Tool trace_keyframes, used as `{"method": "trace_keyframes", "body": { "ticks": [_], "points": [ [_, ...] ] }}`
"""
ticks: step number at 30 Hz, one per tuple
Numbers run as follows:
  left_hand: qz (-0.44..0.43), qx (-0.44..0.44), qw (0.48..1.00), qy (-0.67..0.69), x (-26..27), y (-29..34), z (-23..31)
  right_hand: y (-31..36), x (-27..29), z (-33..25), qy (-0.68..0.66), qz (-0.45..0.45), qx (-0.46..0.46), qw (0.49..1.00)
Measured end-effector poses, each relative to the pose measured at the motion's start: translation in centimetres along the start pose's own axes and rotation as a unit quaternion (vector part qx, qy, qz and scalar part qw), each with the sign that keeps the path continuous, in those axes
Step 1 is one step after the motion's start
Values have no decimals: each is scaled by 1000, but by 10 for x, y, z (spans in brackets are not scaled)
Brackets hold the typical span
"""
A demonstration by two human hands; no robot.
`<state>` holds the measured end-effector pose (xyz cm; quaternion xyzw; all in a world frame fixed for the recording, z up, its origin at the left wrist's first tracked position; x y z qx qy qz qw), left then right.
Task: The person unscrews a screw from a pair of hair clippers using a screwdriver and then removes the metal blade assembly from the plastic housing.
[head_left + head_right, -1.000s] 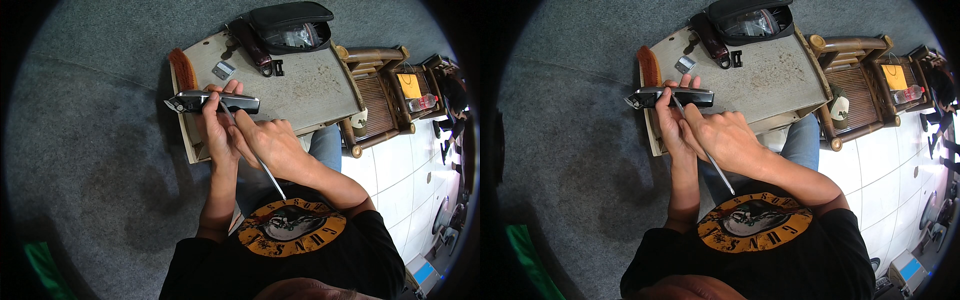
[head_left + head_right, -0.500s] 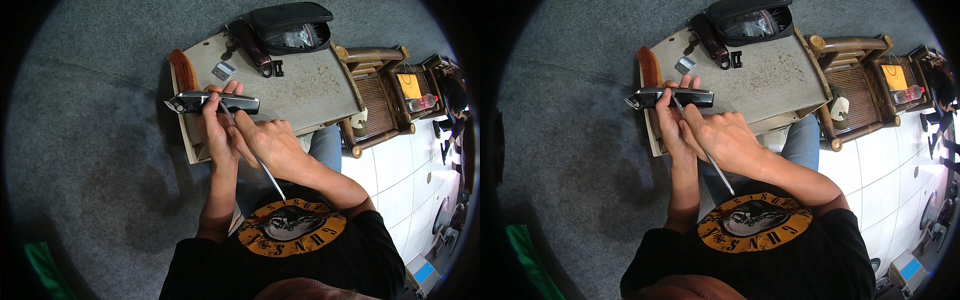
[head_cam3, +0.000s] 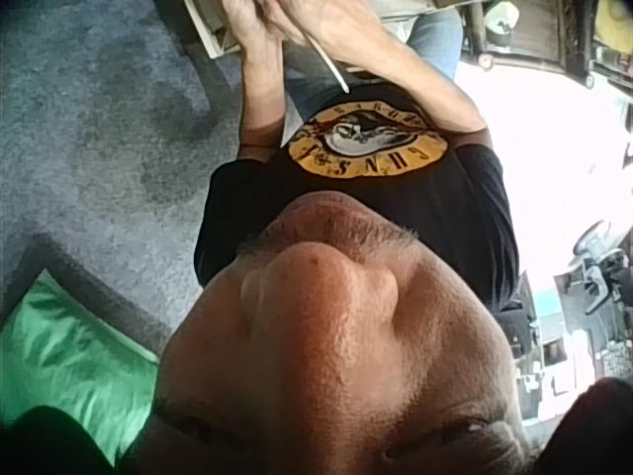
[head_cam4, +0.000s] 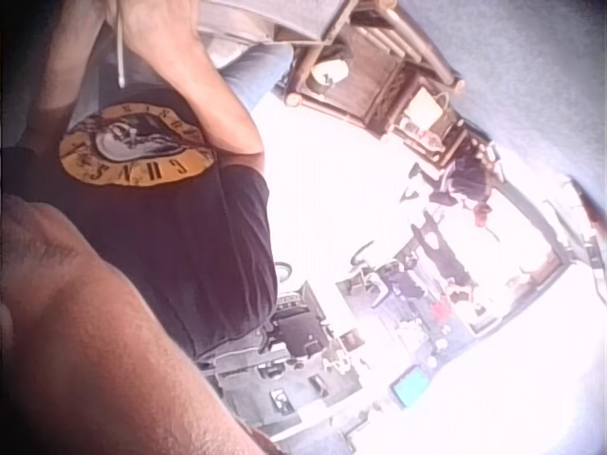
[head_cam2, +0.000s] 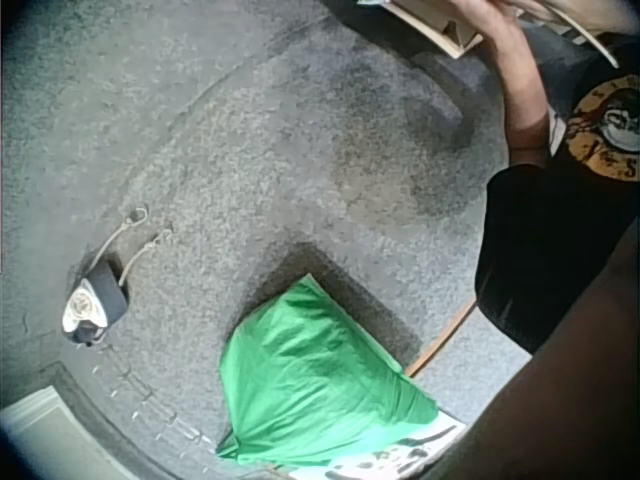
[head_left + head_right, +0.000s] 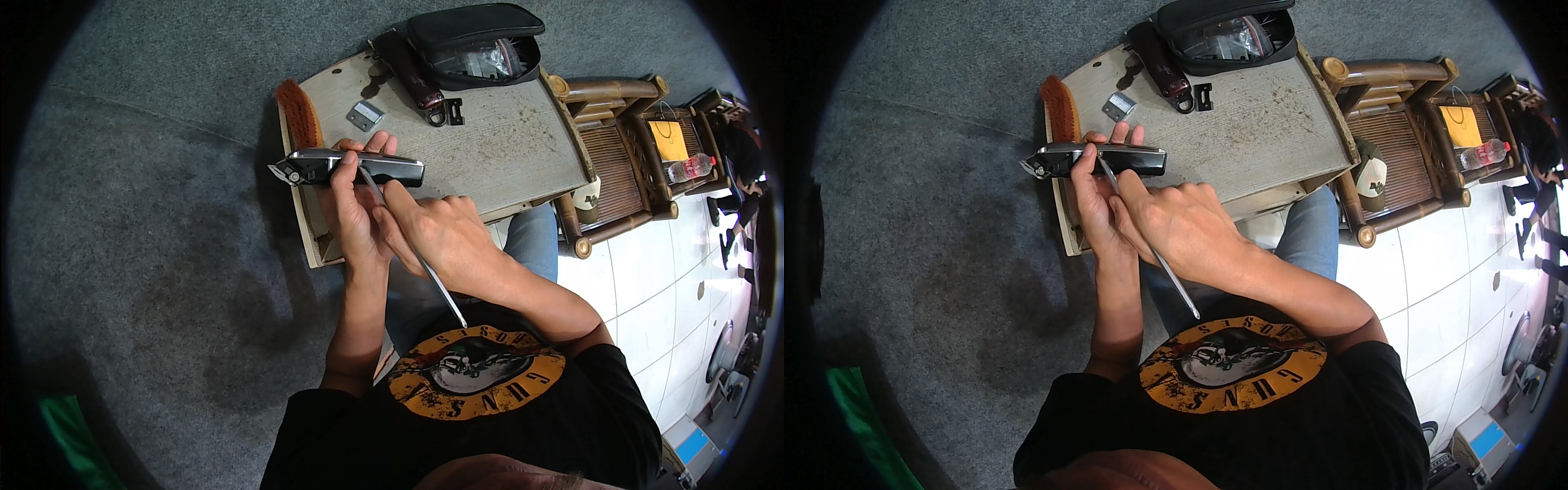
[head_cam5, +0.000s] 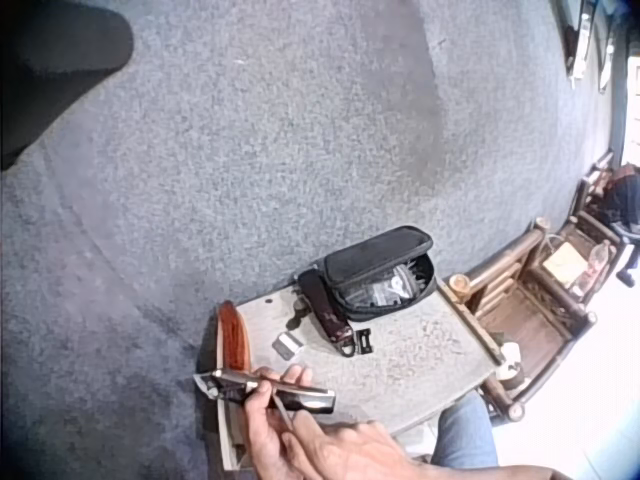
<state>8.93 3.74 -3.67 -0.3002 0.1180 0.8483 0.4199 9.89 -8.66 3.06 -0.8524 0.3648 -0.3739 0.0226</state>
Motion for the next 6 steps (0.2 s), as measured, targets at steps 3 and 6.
{"method": "trace_keyframes", "body": {
  "ticks": [3,6],
  "points": [
    [2,-1,1000,-2,0,0,0,0,0,0,-1,-1,-2,1000],
    [2,2,1000,-2,1,0,0,0,0,0,-1,4,1,1000]
  ]
}}
Point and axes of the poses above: each hand's wrist, its own y-axis away from the middle knuckle, its own x-axis out of the back of the hand, z = x × y, the point moved 9 cm from there along -y, towards the middle knuckle, and after that the axes turned 4 degrees about -x, right-handed, at the moved point
